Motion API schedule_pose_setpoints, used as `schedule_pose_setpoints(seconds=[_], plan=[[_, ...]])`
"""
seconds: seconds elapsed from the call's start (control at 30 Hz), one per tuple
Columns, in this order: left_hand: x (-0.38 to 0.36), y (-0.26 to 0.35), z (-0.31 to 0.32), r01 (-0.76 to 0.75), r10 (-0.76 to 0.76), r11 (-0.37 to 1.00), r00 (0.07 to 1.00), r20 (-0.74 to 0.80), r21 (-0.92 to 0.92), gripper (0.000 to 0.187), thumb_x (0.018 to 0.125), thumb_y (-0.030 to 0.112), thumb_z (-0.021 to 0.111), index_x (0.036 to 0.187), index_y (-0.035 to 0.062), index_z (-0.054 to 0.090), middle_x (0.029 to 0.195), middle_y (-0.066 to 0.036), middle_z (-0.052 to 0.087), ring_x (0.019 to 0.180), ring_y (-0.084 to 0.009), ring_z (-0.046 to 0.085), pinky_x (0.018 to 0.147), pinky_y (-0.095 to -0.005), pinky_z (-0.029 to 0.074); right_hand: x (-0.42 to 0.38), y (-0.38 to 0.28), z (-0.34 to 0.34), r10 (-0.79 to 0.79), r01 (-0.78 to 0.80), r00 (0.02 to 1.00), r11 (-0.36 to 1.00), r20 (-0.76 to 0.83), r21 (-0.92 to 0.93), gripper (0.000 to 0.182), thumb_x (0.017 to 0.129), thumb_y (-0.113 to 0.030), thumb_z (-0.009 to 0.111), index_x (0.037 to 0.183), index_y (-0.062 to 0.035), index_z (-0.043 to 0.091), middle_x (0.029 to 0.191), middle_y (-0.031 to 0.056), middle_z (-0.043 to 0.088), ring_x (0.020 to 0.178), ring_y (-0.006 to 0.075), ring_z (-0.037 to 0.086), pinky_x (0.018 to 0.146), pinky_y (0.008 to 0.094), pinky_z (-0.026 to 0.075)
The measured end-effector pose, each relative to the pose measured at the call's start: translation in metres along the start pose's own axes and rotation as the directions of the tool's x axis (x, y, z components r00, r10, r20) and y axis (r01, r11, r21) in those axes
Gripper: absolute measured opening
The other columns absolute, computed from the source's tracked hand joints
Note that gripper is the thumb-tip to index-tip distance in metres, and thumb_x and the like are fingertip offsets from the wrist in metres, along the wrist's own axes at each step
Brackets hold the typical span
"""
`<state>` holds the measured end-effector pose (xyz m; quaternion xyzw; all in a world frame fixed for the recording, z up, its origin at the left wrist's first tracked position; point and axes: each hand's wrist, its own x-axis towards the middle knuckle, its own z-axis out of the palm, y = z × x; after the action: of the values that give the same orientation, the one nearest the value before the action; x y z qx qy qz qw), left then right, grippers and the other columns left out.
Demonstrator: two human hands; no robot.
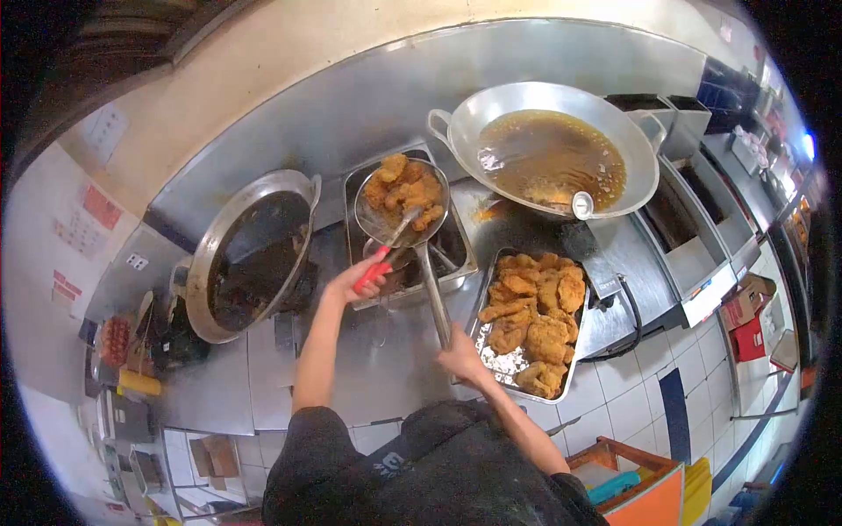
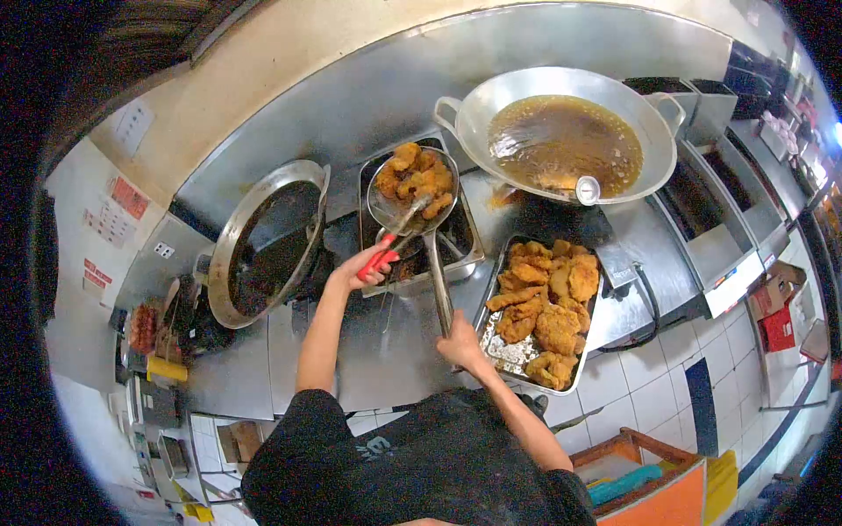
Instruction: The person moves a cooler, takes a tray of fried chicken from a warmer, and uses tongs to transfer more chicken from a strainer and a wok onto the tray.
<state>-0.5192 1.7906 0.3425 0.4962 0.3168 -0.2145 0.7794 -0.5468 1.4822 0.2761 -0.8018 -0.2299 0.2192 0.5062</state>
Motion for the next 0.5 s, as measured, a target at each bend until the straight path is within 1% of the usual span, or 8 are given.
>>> schedule_pose_setpoints(seconds=[0.03, 0.07, 0.1, 0.23, 0.27, 0.33, 0.47, 0.5], plan=[[0.005, -0.002, -0.001, 0.046, -0.031, 0.992, 0.991, 0.132, -0.116, 0.056, 0.082, 0.052, 0.065, 0.106, 0.003, 0.052, 0.066, -0.001, 0.05, 0.039, -0.0033, 0.037, 0.03, -0.0139, 0.026, 0.0, 0.001, 0.0, -0.007, 0.007, 1.0, 1.0, 0.011, -0.007, 0.05, 0.069, -0.015, 0.065, 0.106, 0.0054, 0.039, 0.087, 0.034, 0.06, 0.087, 0.0487, 0.06, 0.077, 0.0502, 0.049], [0.008, -0.007, 0.005, 0.035, -0.019, 0.991, 0.992, 0.127, -0.129, 0.056, 0.082, 0.052, 0.065, 0.106, 0.003, 0.052, 0.066, -0.001, 0.05, 0.039, -0.0033, 0.037, 0.03, -0.0139, 0.026, 0.001, 0.003, 0.001, 0.013, -0.013, 1.0, 1.0, 0.016, 0.006, 0.05, 0.069, -0.015, 0.065, 0.106, 0.0052, 0.039, 0.087, 0.0334, 0.06, 0.087, 0.0487, 0.06, 0.076, 0.0505, 0.049], [0.012, -0.011, 0.014, 0.056, -0.004, 0.951, 0.986, 0.169, -0.303, 0.056, 0.084, 0.049, 0.064, 0.109, 0.0004, 0.051, 0.067, -0.002, 0.05, 0.04, -0.003, 0.037, 0.03, -0.0136, 0.026, 0.002, 0.003, 0.002, 0.031, -0.032, 0.999, 0.999, 0.021, 0.021, 0.05, 0.069, -0.015, 0.066, 0.106, 0.0049, 0.039, 0.086, 0.0328, 0.06, 0.086, 0.0487, 0.06, 0.076, 0.0507, 0.049], [0.049, -0.021, 0.038, 0.158, 0.159, 0.694, 0.918, 0.363, -0.702, 0.06, 0.086, 0.042, 0.063, 0.115, -0.0072, 0.046, 0.076, -0.006, 0.051, 0.042, -0.0046, 0.041, 0.032, -0.0128, 0.03, 0.001, -0.003, -0.001, 0.042, -0.043, 0.999, 0.999, 0.027, 0.03, 0.049, 0.069, -0.015, 0.066, 0.106, 0.0051, 0.04, 0.087, 0.0325, 0.06, 0.086, 0.0485, 0.06, 0.077, 0.0502, 0.049], [0.051, -0.021, 0.052, 0.102, 0.202, 0.643, 0.933, 0.297, -0.759, 0.063, 0.085, 0.042, 0.065, 0.116, -0.0086, 0.044, 0.076, -0.006, 0.05, 0.043, -0.005, 0.041, 0.033, -0.0137, 0.031, 0.003, -0.002, 0.0, 0.034, -0.035, 0.999, 0.999, 0.019, 0.026, 0.049, 0.069, -0.015, 0.066, 0.106, 0.0051, 0.04, 0.087, 0.0325, 0.06, 0.086, 0.0485, 0.06, 0.077, 0.0502, 0.049], [0.073, -0.017, 0.059, 0.089, 0.302, 0.569, 0.902, 0.309, -0.818, 0.064, 0.085, 0.041, 0.064, 0.117, -0.0097, 0.043, 0.077, -0.006, 0.049, 0.045, -0.0051, 0.042, 0.035, -0.0151, 0.032, 0.004, 0.001, 0.002, 0.065, -0.064, 0.997, 0.998, 0.037, -0.019, 0.051, 0.07, -0.014, 0.064, 0.112, 0.006, 0.044, 0.086, 0.0268, 0.06, 0.085, 0.0398, 0.061, 0.076, 0.0431, 0.048], [0.103, -0.01, 0.069, 0.097, 0.353, 0.474, 0.89, 0.29, -0.875, 0.059, 0.082, 0.041, 0.068, 0.109, -0.005, 0.044, 0.073, -0.005, 0.052, 0.046, -0.0058, 0.044, 0.037, -0.0157, 0.033, 0.005, 0.007, 0.002, 0.075, -0.076, 0.995, 0.997, 0.069, 0.012, 0.049, 0.069, -0.014, 0.065, 0.109, 0.0055, 0.045, 0.087, 0.0269, 0.06, 0.084, 0.0391, 0.062, 0.075, 0.0433, 0.048], [0.109, -0.011, 0.071, -0.03, 0.348, 0.495, 0.923, 0.166, -0.869, 0.057, 0.082, 0.042, 0.068, 0.108, -0.0036, 0.044, 0.072, -0.004, 0.052, 0.045, -0.0058, 0.044, 0.038, -0.0153, 0.032, 0.008, 0.011, 0.006, 0.089, -0.09, 0.994, 0.996, 0.064, 0.003, 0.051, 0.069, -0.014, 0.065, 0.111, 0.0057, 0.044, 0.089, 0.0275, 0.06, 0.086, 0.0396, 0.062, 0.076, 0.0432, 0.048]])
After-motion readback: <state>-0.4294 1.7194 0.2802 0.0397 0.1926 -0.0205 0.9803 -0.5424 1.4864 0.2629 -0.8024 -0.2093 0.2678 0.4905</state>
